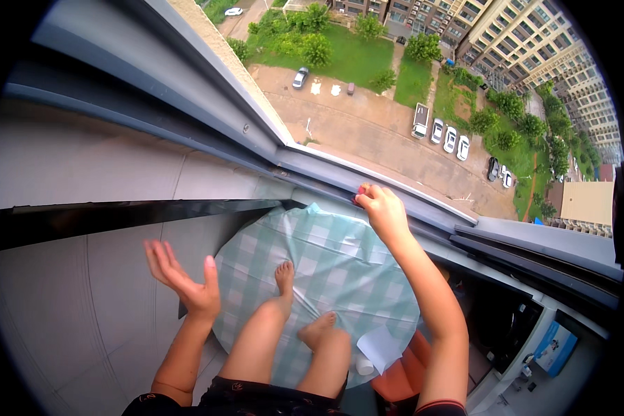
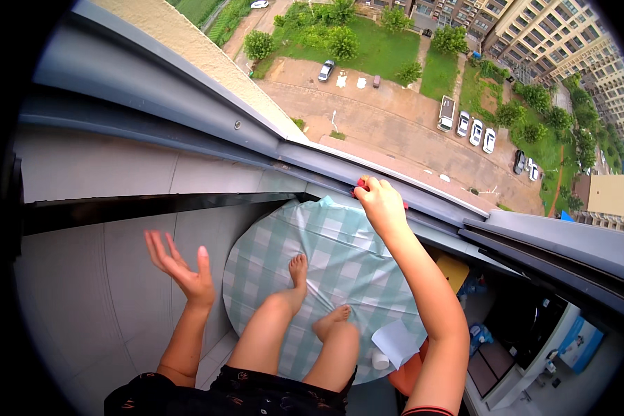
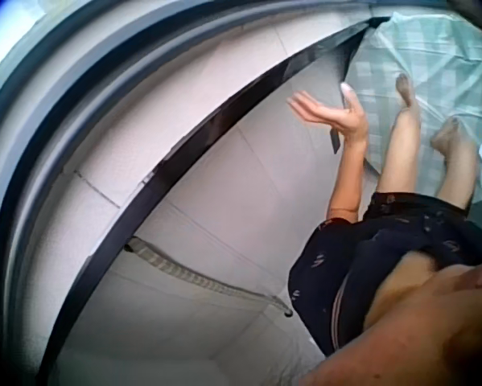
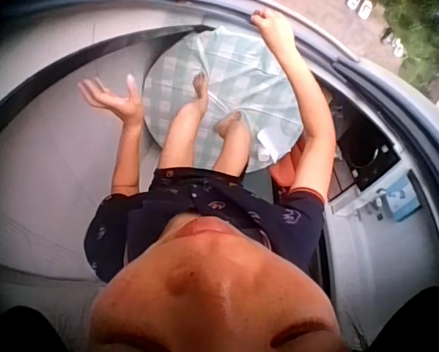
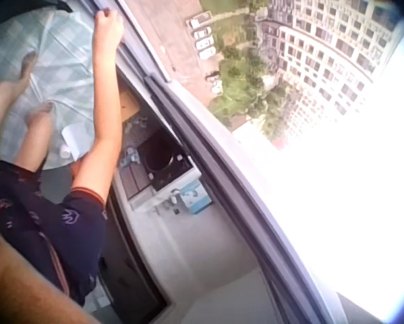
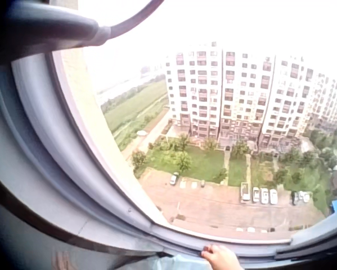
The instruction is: The person wets a cloth at a sink, then climbs onto a table to clean the interior glass and frame of a large window. They wipe the glass surface and the frame tracks thoroughly before stepping down.
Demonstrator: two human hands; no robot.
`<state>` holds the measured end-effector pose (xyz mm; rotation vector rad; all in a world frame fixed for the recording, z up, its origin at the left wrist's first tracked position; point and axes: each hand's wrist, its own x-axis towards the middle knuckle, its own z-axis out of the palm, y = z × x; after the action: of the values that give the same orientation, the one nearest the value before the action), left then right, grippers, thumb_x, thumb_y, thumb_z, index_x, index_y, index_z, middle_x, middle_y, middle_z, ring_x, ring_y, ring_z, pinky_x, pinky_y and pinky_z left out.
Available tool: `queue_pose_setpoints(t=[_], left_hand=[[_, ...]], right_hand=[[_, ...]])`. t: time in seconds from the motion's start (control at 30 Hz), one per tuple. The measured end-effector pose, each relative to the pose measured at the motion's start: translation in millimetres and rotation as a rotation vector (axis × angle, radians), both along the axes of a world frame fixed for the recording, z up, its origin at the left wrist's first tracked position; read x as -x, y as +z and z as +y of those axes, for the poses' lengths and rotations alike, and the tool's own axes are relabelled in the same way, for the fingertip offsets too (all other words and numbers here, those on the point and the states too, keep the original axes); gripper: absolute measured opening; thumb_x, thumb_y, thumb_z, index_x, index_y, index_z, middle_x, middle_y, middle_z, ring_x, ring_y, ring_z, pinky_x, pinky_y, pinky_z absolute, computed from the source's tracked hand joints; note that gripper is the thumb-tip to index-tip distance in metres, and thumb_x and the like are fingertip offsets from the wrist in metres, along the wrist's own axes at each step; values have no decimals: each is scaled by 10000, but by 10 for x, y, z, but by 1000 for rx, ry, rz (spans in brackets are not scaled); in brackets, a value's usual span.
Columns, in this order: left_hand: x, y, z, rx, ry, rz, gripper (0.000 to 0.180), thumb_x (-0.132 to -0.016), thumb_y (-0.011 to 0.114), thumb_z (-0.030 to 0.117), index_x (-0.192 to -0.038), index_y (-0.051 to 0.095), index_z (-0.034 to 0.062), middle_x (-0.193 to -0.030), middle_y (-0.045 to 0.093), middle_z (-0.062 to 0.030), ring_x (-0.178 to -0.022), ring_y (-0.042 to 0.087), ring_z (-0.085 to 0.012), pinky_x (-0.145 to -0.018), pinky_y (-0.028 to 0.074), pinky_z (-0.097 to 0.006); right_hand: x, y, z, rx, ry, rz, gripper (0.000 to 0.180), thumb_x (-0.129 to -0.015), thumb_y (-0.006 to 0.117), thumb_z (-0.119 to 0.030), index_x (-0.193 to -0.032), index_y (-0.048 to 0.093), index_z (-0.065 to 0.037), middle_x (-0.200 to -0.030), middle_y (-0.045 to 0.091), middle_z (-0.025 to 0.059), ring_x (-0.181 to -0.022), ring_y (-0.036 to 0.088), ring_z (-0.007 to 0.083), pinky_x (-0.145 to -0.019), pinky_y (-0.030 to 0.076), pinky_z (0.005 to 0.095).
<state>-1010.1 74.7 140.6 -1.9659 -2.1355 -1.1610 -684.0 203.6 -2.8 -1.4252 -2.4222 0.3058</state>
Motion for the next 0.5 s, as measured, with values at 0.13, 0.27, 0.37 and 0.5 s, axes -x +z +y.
queue_pose_setpoints(t=[0.13, 0.27, 0.37, 0.5], left_hand=[[370, 698, 5, -126, 155, 23, 800, -888, 607, 139, -1481, 85, 16, -1523, 65, -184, -1403, 181, -362, -1149, 229, -519], [329, 1049, 231, -126, 100, 1, 792, -889, 608, 140, -1481, 94, 25, -1517, 79, -170, -1402, 190, -344, -1149, 229, -519], [168, 1045, 309, -75, 16, -70, 792, -883, 606, 134, -1475, 94, 13, -1506, 95, -171, -1406, 179, -333, -1149, 216, -523], [179, 1097, 323, -9, -37, -118, 796, -872, 616, 133, -1457, 93, 1, -1493, 112, -186, -1398, 180, -337, -1148, 188, -528]], right_hand=[[671, -120, 106, -80, -117, 140, 92, -735, 613, -78, -826, 619, -82, -1008, 647, 56, -817, 628, 238, -696, 541, 348], [1752, -244, 329, -184, -270, 340, 67, -728, 611, -74, -792, 595, -61, -1021, 644, 74, -803, 633, 248, -695, 546, 345], [2039, -299, 310, -223, -309, 356, 86, -729, 615, -85, -811, 619, -60, -1067, 628, 90, -845, 613, 243, -714, 540, 345], [1511, -108, 234, -155, -92, 153, 157, -743, 616, -113, -897, 649, -116, -1135, 602, 80, -887, 588, 236, -684, 527, 340]])
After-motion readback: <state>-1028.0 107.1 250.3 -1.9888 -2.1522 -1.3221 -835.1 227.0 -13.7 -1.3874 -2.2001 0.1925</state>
